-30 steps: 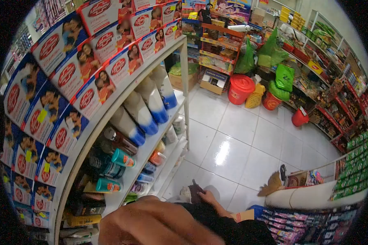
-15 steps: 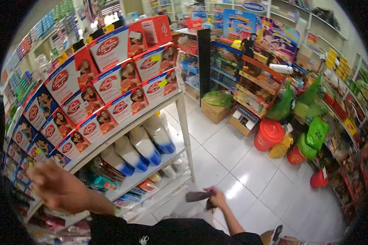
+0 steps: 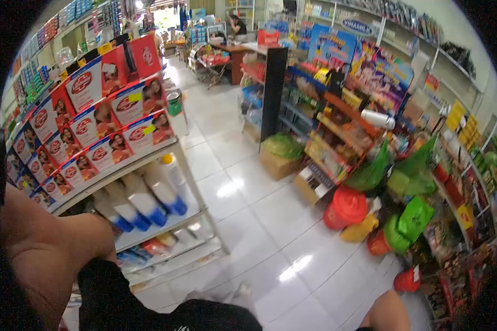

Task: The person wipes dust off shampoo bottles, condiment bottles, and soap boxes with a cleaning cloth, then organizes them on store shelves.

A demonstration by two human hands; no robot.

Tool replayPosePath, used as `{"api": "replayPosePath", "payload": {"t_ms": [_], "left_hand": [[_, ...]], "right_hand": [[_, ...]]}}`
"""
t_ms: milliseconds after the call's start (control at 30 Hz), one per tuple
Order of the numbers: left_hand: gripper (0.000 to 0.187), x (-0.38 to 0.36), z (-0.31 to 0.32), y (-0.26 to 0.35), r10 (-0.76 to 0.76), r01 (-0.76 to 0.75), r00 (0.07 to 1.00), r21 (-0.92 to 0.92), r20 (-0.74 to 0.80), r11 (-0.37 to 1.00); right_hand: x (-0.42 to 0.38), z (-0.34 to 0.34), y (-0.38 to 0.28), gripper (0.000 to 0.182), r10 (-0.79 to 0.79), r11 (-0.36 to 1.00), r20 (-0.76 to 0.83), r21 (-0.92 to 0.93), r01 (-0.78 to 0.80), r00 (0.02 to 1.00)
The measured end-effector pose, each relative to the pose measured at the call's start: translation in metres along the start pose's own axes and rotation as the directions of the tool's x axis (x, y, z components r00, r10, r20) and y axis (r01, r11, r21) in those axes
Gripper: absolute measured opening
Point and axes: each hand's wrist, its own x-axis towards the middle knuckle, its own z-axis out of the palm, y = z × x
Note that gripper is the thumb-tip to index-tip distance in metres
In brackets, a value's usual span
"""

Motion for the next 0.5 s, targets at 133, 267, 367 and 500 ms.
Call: {"api": "replayPosePath", "payload": {"t_ms": [133,267,367,500], "left_hand": [[0.042,-0.007,0.017,-0.004,-0.029,0.030,0.999,-0.041,0.020,0.999],[0.042,-0.011,0.032,-0.009,-0.062,0.066,0.997,-0.073,0.051,0.995],[0.043,-0.017,0.041,-0.013,-0.092,0.101,0.993,-0.117,0.077,0.988],[0.043,-0.026,0.058,-0.016,-0.161,0.179,0.981,-0.177,0.112,0.968]], "right_hand": [[-0.007,0.005,0.032,0.033,0.109,0.993,-0.014,0.041,-0.108,0.994],[-0.023,0.019,0.073,0.031,0.287,0.953,-0.040,0.109,-0.281,0.957],[-0.046,0.038,0.108,0.030,0.446,0.883,-0.035,0.179,-0.433,0.894],[-0.079,0.065,0.147,0.029,0.628,0.749,0.000,0.271,-0.604,0.778]]}}
